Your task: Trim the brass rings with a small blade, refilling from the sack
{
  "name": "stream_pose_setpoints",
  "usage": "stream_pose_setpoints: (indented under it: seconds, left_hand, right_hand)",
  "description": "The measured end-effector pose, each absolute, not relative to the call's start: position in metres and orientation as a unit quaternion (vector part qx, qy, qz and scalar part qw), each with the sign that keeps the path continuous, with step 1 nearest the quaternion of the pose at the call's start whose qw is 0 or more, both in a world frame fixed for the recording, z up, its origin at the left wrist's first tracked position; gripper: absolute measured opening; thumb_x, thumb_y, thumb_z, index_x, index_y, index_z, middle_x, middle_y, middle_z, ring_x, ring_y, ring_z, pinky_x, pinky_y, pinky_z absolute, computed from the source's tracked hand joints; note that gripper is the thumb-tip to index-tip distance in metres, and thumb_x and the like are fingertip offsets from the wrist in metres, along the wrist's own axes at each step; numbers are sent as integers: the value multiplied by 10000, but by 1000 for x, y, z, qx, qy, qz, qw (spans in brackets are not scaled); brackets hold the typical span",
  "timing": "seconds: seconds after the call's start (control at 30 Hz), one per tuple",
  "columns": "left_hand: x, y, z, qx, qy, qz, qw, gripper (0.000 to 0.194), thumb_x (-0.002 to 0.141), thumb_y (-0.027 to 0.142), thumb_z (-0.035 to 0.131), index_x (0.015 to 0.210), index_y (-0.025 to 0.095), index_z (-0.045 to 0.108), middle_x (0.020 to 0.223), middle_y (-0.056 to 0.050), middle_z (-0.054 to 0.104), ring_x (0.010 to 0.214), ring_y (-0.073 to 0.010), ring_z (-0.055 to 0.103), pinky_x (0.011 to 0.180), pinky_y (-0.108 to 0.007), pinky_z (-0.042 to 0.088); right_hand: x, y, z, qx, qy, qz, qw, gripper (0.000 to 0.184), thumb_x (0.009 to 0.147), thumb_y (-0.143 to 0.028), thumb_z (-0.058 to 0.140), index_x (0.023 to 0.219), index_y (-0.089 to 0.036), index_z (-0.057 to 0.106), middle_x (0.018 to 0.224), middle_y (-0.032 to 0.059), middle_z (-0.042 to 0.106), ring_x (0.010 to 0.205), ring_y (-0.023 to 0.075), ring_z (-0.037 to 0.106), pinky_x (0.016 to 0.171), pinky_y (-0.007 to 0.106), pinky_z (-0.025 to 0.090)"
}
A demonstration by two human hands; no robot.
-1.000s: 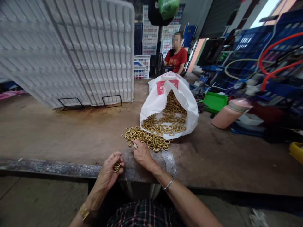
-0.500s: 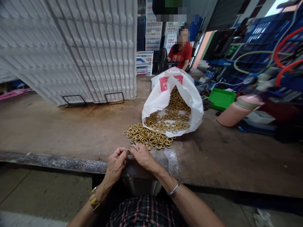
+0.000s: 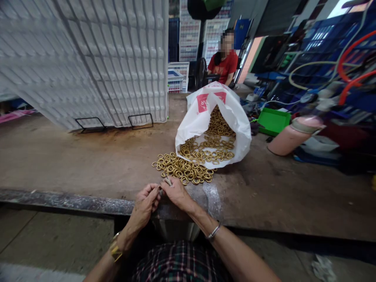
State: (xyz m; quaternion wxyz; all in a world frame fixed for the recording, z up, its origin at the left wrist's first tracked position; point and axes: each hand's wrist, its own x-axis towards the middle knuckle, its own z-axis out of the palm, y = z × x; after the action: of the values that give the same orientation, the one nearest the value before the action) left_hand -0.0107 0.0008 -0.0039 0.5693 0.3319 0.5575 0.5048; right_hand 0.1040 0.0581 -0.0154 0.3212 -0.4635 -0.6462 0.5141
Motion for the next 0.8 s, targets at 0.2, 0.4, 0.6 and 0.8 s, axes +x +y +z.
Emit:
stream_pose_setpoints:
  seconds: [0.2,0.4,0.6,0.8]
  left_hand:
    - [-13,1,-7,342,546,486,591,346,722,503,559,766,165,499,574,51,483,397,-35,338,360,-149,213]
    - [-14,-1,-10,330,497,490,636,290,755,448,560,760,170,478,603,50,490,416,-33,347,371,-146,222]
    - [-15,-2,-12,320,477,496,651,271,771,429,563,794,167,497,609,48,485,427,-30,354,388,-147,228]
    - [-14,-1,-13,316,491,505,636,286,765,444,566,773,171,481,594,55,477,417,-28,335,383,-151,219]
  right_hand:
    - [103,60,-13,-466,-679,465,325,170,745,-283,458,614,-176,472,551,-55,424,538,89,377,514,209,292]
    - [104,59,-13,-459,-676,472,330,189,763,-277,435,608,-174,467,555,-53,424,538,90,384,522,209,307]
    - [105,60,-12,-454,-660,498,332,175,784,-246,422,654,-170,512,557,-40,482,538,96,452,527,201,351]
    - [113,57,-21,-492,-764,328,258,168,798,-174,400,719,-173,549,626,8,563,586,117,493,558,212,323]
